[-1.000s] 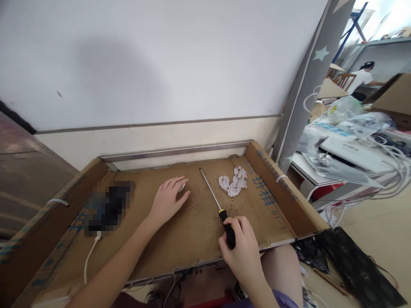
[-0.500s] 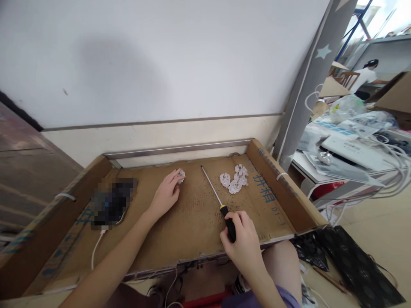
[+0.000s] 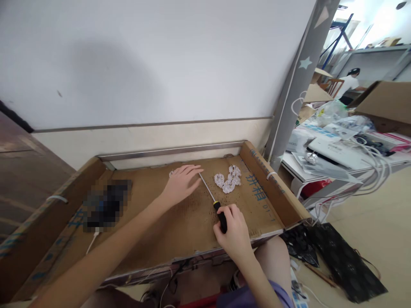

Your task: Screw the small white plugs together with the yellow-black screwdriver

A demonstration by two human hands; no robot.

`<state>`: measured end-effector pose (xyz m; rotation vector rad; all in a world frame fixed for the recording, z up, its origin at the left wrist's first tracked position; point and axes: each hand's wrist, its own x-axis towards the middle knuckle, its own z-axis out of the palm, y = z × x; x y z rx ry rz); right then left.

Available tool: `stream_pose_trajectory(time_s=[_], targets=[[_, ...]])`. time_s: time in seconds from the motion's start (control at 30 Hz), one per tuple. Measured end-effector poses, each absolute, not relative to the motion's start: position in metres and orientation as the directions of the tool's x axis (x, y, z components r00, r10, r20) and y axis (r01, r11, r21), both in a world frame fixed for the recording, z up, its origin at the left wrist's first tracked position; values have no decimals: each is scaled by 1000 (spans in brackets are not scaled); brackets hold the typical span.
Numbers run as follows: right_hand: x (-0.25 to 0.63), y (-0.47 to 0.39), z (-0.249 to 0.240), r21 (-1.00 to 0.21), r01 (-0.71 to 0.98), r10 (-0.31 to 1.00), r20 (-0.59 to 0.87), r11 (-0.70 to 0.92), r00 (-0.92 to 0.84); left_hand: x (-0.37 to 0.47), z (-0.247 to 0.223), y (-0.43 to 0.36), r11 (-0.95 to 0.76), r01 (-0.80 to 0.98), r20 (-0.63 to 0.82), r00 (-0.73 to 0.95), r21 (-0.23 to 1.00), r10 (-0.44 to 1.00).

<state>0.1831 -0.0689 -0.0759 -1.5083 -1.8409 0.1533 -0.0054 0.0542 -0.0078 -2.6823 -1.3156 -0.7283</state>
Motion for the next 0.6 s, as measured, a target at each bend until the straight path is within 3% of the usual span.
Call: stream_pose_trajectory(time_s=[0.1, 0.2, 0.47, 0.6], targets=[[184, -68, -76, -524, 795, 887, 461, 305, -36, 39, 0, 69, -651, 744, 294, 595, 150, 748], [183, -67, -75, -525, 793, 885, 465, 308, -35, 63, -9, 80, -663, 731, 236, 624, 160, 745], [183, -67, -75, -534, 788, 883, 468, 308, -28, 41, -10, 73, -638, 739, 327, 561, 215, 760], [184, -68, -75, -534, 785, 877, 481, 313, -23, 15, -2, 54, -590, 685, 426, 423, 427, 800]])
